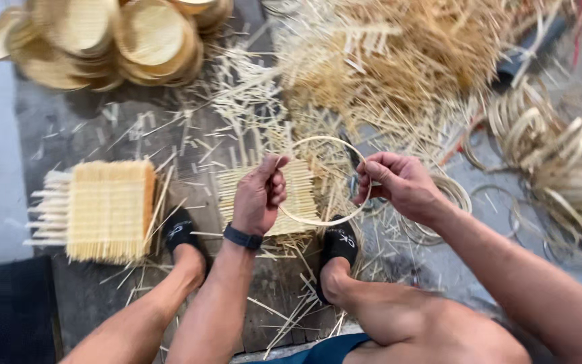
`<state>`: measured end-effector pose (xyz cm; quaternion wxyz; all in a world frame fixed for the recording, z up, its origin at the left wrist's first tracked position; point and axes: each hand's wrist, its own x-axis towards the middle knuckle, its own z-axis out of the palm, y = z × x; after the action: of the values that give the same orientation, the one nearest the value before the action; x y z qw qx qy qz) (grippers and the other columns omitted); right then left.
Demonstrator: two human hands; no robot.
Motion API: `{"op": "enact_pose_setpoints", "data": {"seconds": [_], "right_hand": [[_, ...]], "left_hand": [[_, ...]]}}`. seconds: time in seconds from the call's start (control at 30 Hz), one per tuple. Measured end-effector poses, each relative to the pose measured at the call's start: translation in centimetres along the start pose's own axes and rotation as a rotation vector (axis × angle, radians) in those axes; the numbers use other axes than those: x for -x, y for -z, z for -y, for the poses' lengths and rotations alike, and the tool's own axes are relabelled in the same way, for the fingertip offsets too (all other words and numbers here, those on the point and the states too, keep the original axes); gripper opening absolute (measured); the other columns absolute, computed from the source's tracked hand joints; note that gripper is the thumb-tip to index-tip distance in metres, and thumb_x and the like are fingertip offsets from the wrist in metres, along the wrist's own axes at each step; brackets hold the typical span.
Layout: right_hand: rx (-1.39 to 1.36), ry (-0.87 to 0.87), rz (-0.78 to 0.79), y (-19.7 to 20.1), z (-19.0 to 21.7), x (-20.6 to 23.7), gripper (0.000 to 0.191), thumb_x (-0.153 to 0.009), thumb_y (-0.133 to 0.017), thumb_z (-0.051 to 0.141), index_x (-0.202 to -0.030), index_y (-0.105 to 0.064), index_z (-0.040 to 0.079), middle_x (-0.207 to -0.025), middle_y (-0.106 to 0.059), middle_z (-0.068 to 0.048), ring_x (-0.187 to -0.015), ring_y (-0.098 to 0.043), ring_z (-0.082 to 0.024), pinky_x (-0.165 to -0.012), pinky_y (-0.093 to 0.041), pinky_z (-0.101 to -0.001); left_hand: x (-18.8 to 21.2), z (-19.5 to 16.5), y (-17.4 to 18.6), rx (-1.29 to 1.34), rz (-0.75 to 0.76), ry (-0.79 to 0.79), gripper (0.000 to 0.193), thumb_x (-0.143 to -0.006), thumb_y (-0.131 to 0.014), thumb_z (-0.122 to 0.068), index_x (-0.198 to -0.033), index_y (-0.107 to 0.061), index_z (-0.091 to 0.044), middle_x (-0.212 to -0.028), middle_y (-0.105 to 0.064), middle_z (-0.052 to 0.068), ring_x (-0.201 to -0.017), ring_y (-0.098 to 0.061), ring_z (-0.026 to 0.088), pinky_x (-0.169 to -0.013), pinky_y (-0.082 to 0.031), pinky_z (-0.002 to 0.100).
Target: The person sits on the floor of a bamboo workshop and trims excess bamboo strips from woven bamboo mats with scissors, working over a round wooden form. They cut protruding strip ends, press the woven mat flat, and handle bamboo rings and finished woven pieces, stacking completed mats aside.
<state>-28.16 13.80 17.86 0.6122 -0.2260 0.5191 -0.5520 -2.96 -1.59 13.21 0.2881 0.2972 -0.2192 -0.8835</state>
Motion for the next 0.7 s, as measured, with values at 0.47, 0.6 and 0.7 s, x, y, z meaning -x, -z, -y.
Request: {"op": "enact_pose_setpoints", "data": {"seconds": [0.47,0.6,0.7], "right_hand": [[0.15,-0.28,0.117,-5.4,-0.9,-5.1,0.048,-0.104,-0.065,0.039,-0.068,-0.058,0.008,-0.054,-0.039,0.005,-0.045,-0.03,-0.006,-0.04,-0.026,-0.0247],[0.045,-0.285,0.057,-6.1,-1.9,-5.1,0.046,-0.101,-0.061,0.039,-0.072,-0.064,0.004,-0.054,-0.044,0.001,-0.045,-0.037,-0.011,-0.042,-0.032,-0.0264],[-0.155,-0.227,-0.068,-6.5,-2.8,-5.3,0.044,-0.098,-0.057,0.042,-0.08,-0.07,0.003,-0.059,-0.048,0.0,-0.052,-0.043,-0.012,-0.047,-0.038,-0.0263]], "left_hand": [[1.8,-0.4,4.4,0.089,-0.143,0.091,0.032,-0.096,-0.071,-0.023,-0.073,-0.051,-0.012,-0.052,-0.042,-0.005,-0.04,-0.033,0.007,-0.036,-0.023,0.025],[1.8,-1.7,5.4,0.067,-0.138,0.121,0.028,-0.099,-0.07,-0.025,-0.082,-0.058,-0.007,-0.056,-0.044,-0.004,-0.044,-0.036,0.007,-0.04,-0.024,0.024],[1.9,-2.3,5.4,0.164,-0.146,0.092,0.031,-0.1,-0.066,-0.032,-0.09,-0.063,-0.003,-0.059,-0.046,-0.002,-0.049,-0.041,0.009,-0.045,-0.03,0.025]]}}
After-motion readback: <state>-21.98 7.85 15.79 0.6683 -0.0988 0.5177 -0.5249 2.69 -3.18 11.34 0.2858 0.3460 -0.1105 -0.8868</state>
